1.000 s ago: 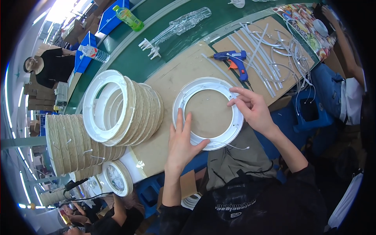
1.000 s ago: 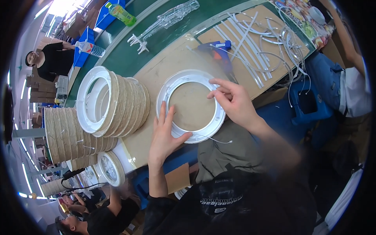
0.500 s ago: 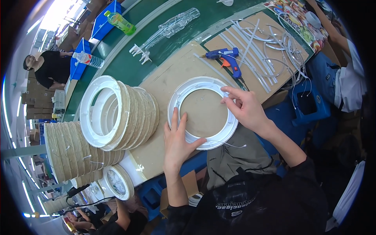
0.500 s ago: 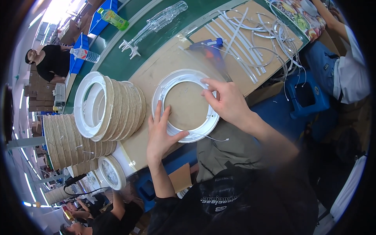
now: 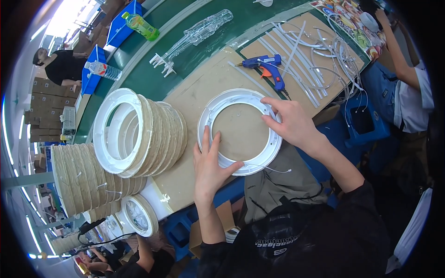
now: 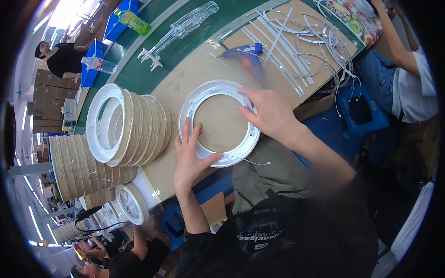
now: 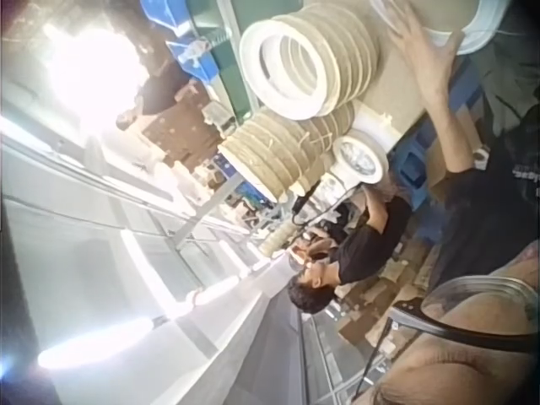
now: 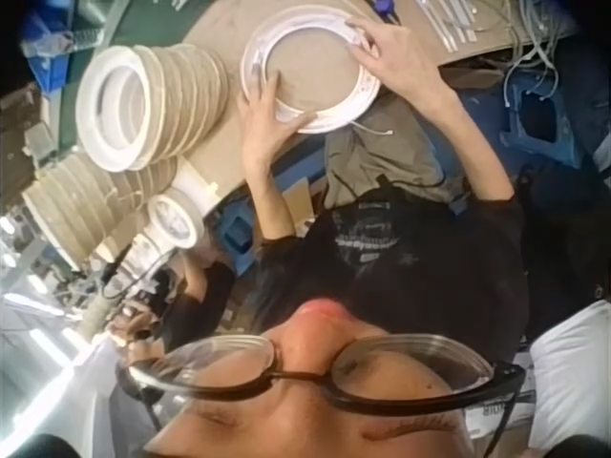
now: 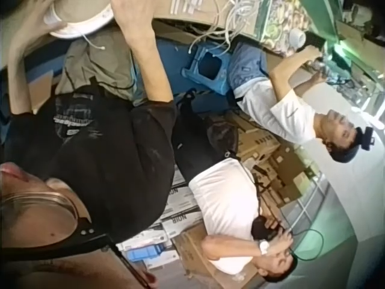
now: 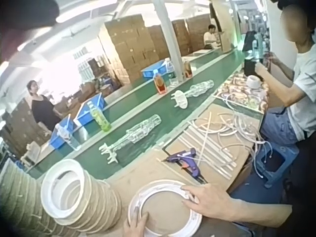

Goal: Assembling LED ceiling light fixtures by applying glue to the frame and installing LED strips.

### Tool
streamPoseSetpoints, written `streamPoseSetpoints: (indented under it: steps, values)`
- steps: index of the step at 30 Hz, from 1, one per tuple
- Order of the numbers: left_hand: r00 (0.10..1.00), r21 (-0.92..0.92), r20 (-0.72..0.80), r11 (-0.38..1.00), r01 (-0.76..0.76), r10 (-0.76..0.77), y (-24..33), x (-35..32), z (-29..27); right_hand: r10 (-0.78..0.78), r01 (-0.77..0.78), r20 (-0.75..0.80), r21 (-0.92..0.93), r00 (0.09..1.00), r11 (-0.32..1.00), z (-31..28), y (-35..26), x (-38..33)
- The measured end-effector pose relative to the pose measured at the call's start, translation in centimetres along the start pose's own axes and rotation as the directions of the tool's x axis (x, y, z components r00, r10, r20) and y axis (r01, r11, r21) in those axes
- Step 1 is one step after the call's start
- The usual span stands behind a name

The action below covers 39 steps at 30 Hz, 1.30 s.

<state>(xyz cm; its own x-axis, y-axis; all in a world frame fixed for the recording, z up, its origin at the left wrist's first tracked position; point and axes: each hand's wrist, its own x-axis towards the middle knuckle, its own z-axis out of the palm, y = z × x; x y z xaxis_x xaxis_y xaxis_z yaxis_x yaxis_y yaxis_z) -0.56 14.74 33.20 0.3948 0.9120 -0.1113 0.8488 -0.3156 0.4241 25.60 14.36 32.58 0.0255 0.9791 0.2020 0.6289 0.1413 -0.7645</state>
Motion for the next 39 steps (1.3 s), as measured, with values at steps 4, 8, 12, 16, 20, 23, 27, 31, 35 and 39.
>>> streamPoseSetpoints:
  steps: [4,8,12,16,20,23,27,31,35,39]
  values:
    - [1.000,0.008,-0.003,1.000,-0.002,0.002,-0.2,0.0,0.1,-0.039,0.053,0.084,-0.179,0.996,0.982,-0.5,-0.5,0.1]
    - [1.000,0.009,-0.002,1.000,0.004,-0.004,-0.3,0.0,0.1,-0.070,0.115,0.170,-0.271,0.983,0.956,-0.5,-0.3,0.2]
    - [1.000,0.004,0.001,1.000,0.003,-0.003,-0.1,0.0,0.0,-0.073,0.136,0.202,-0.321,0.977,0.937,-0.4,-0.2,0.4]
    - [1.000,0.009,0.000,1.000,-0.001,0.001,-0.3,0.0,0.2,-0.076,0.159,0.235,-0.362,0.969,0.919,-0.1,0.0,0.4]
    - [1.000,-0.002,-0.004,1.000,-0.010,0.010,-0.3,0.1,0.1,-0.070,0.170,0.267,-0.374,0.961,0.912,0.0,0.1,0.5]
    - [1.000,0.003,-0.004,1.000,-0.011,0.011,-0.3,0.1,0.2,-0.060,0.165,0.275,-0.380,0.960,0.910,-0.1,0.0,0.5]
    - [1.000,-0.009,-0.004,1.000,-0.011,0.011,-0.4,0.0,0.2,-0.109,0.173,0.220,-0.296,0.969,0.939,-0.7,-0.1,-0.2]
    - [1.000,0.011,-0.009,1.000,-0.017,0.017,-0.2,0.0,0.1,-0.202,0.237,0.177,-0.209,0.963,0.949,-1.2,-0.4,-0.3]
    - [1.000,0.002,0.001,1.000,-0.009,0.009,-0.3,0.0,0.1,-0.197,0.281,0.290,-0.286,0.936,0.916,-0.7,-0.4,-0.2]
    - [1.000,-0.012,0.007,1.000,0.013,-0.013,0.0,0.1,0.1,-0.131,0.256,0.373,-0.309,0.918,0.916,-0.9,-0.9,0.6]
